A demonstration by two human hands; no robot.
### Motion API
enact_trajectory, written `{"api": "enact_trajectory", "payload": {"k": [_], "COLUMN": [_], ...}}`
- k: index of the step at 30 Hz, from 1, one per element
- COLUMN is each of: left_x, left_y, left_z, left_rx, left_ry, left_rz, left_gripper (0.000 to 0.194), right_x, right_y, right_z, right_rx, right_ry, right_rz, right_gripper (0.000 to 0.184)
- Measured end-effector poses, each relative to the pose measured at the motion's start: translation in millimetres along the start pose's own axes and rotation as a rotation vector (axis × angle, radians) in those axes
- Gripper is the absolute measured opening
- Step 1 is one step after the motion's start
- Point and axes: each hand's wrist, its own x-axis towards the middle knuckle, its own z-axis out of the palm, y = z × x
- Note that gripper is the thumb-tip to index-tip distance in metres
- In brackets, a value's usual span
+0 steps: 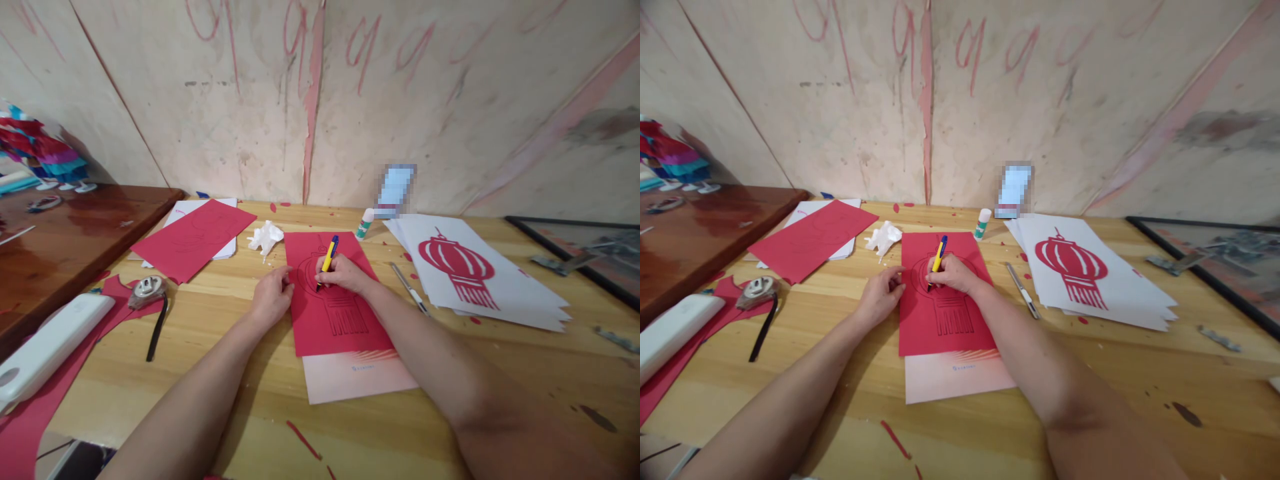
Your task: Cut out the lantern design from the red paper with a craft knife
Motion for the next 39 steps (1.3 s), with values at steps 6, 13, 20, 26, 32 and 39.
{"api": "enact_trajectory", "payload": {"k": [6, 13, 20, 26, 32, 39], "left_x": [0.3, 0.3, 0.1, 0.5, 0.1, 0.4], "left_y": [1.0, 2.0, 0.5, -0.6, 1.4, 1.1], "left_z": [-0.4, -1.3, -0.2, 0.8, -0.8, -0.3], "left_rx": [0.008, 0.013, 0.006, -0.001, 0.010, 0.004], "left_ry": [-0.005, -0.017, -0.003, -0.006, -0.003, -0.002], "left_rz": [0.012, 0.001, 0.000, -0.002, 0.002, 0.000], "left_gripper": [0.038, 0.042, 0.042, 0.042, 0.041, 0.042], "right_x": [0.4, -0.5, -0.5, -0.8, 0.0, -0.2], "right_y": [1.2, -1.6, -1.7, -3.0, -1.5, -1.2], "right_z": [-0.5, -0.4, -0.7, -0.3, -0.9, -1.0], "right_rx": [-0.007, -0.012, 0.004, 0.009, 0.015, 0.016], "right_ry": [-0.004, -0.005, -0.009, -0.009, -0.010, -0.010], "right_rz": [0.005, 0.007, 0.014, 0.012, 0.019, 0.016], "right_gripper": [0.020, 0.021, 0.022, 0.022, 0.021, 0.021]}}
